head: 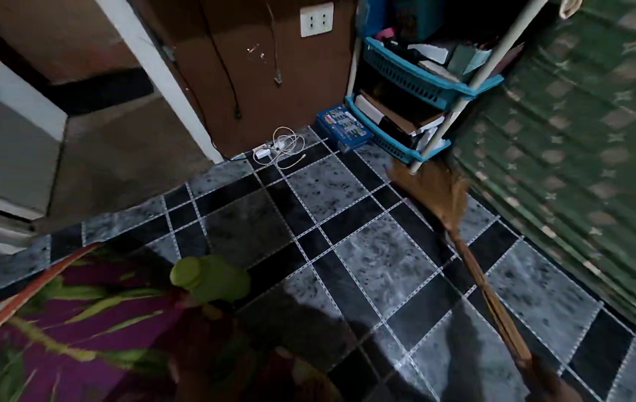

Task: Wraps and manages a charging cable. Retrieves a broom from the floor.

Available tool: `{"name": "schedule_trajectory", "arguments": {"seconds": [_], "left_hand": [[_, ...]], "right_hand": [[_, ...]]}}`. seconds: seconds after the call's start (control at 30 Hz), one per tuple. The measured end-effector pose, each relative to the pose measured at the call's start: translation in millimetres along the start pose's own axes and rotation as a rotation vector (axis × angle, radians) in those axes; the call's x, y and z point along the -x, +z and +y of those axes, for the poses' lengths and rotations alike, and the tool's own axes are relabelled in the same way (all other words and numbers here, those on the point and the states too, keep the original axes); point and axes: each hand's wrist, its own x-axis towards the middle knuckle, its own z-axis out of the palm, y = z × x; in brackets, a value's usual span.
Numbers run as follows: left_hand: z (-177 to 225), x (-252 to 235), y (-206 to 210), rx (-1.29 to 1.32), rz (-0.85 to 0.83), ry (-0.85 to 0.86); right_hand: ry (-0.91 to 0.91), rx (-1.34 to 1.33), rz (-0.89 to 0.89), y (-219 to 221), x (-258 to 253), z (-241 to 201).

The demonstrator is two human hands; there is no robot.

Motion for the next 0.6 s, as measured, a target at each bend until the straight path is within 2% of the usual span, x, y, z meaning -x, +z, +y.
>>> {"name": "schedule_trajectory", "arguments": {"seconds": [0.03,0.1,0.17,0.27,0.33,0.4,0.47,0.53,0.57,0.6], "left_hand": [[-14.3,-16.2,-16.1,-0.052,0.085,0.004],[-41.3,-52.1,-31.6,-0.041,0.199,-0.031],[-58.8,-83.1,-30.0,0.01,0.147,-0.127],[-61.9,-111.5,-6.9,0.115,0.072,-0.234],[-60.0,-113.6,4.0,0.134,0.042,-0.266],[-69.7,-114.4,11.9,0.13,0.063,-0.255],[-80.8,-111.1,13.5,0.113,0.093,-0.236],[-61.5,-103.1,4.1,0.049,0.087,-0.276],[-27.0,-102.7,-5.2,-0.022,0.006,-0.446],[27.1,-113.7,-18.6,-0.087,-0.153,-0.787]], "right_hand": [[-0.027,-0.155,-0.075,0.4,17.3,-28.5],[-0.048,-0.411,-0.194,29.2,53.0,-85.6],[-0.086,-0.444,-0.245,85.6,88.4,-128.2],[-0.223,-0.347,-0.284,172.9,142.2,-171.3],[-0.28,-0.399,-0.416,190.1,176.6,-196.9],[-0.25,-0.615,-0.635,167.1,199.5,-215.6],[-0.11,-0.905,-0.857,113.5,210.4,-217.1],[-0.043,-1.107,-0.918,51.3,219.3,-191.5],[-0.053,-1.179,-0.853,21.1,225.8,-167.0],[-0.081,-1.234,-0.731,-7.5,234.6,-136.2]]}}
